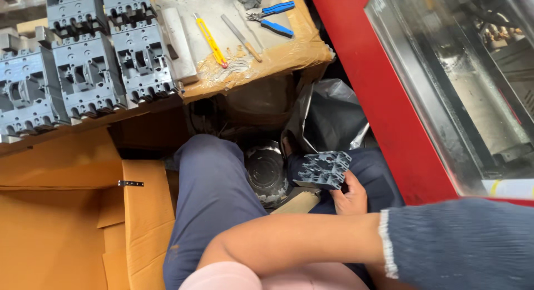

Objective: The person retrieves a metal part from a red machine, then uses pliers, a file, and a utility knife to trim and smooth the edges. They place the finished part into a plastic bag and repeat the process with another part.

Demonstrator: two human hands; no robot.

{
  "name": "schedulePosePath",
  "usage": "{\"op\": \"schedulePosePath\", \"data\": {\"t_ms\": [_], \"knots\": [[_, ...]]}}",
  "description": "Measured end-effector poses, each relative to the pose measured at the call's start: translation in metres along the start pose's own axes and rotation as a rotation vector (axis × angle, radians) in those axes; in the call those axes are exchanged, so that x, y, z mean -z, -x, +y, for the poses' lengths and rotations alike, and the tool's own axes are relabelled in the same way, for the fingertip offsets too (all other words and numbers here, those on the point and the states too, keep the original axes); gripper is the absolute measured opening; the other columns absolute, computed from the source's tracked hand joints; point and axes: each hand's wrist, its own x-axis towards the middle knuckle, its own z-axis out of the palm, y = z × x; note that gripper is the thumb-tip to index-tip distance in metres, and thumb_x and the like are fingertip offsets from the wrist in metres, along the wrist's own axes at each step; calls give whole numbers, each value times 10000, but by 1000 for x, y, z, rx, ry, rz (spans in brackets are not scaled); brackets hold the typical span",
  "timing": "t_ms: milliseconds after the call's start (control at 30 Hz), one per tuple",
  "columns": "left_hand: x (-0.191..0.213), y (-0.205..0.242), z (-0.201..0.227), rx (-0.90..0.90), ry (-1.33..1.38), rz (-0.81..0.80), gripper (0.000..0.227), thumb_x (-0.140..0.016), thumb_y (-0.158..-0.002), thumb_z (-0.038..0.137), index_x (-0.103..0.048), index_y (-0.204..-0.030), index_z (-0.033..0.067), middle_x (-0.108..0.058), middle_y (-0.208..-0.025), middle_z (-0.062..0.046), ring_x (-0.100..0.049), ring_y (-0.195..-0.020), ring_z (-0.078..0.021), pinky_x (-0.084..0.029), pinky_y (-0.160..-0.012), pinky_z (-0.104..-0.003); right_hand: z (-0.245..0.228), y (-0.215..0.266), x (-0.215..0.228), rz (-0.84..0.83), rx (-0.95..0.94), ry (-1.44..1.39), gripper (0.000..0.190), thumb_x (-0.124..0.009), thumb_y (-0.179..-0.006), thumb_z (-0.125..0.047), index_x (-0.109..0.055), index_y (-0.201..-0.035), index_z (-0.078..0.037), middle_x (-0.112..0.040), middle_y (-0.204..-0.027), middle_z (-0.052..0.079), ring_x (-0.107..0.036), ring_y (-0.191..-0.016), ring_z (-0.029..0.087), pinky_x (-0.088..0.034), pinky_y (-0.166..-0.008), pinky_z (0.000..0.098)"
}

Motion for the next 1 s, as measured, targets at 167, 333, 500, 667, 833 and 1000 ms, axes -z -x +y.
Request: {"op": "schedulePosePath", "data": {"t_ms": [167,333,500,667,833,1000], "knots": [[26,31,11,-5,-232,161,867,-850,-817,430,-452,-1507,86,-595,-1466,-143,-585,-1348,-293,-473,-1168,-348,14,-10,17,50,-598,-1006,264,-544,-991,-250,-690,-1127,-77,-696,-993,51,-663,-926,139,-511,-843,277],[72,89,-38,203,-589,191,1071,-896,-656,446,-410,-1508,15,-548,-1485,-232,-567,-1356,-387,-441,-1140,-428,-34,-20,-2,-114,-308,-454,255,-556,-989,-131,-668,-1177,1,-689,-1075,61,-592,-964,173,-465,-860,297],[103,123,-89,587,-340,509,1021,-863,-715,376,-378,-1532,1,-578,-1398,-224,-602,-1265,-315,-492,-1046,-368,-110,-92,-48,-299,48,196,248,-543,-1030,-192,-671,-1130,-5,-704,-1087,61,-643,-1023,168,-487,-929,272],[135,131,-130,558,270,721,734,-818,-810,332,-560,-1419,13,-682,-1212,-111,-635,-1083,-172,-526,-974,-316,-163,-234,-108,-139,517,427,326,-649,-1003,-106,-624,-1305,12,-670,-1245,164,-653,-1126,256,-515,-995,350],[133,138,-138,564,761,740,584,-752,-908,368,-605,-1370,43,-676,-1190,-66,-638,-1048,-175,-545,-936,-359,-158,-335,-157,-127,1009,798,677,-804,-935,-233,-499,-1449,84,-535,-1415,271,-461,-1330,459,-389,-1060,514],[138,145,-128,467,969,707,596,-742,-926,372,-591,-1380,17,-684,-1240,-119,-682,-1067,-224,-572,-950,-419,-134,-337,-160,-181,797,894,492,-780,-961,-274,-590,-1332,-14,-588,-1250,202,-545,-1180,420,-432,-992,506]]}}
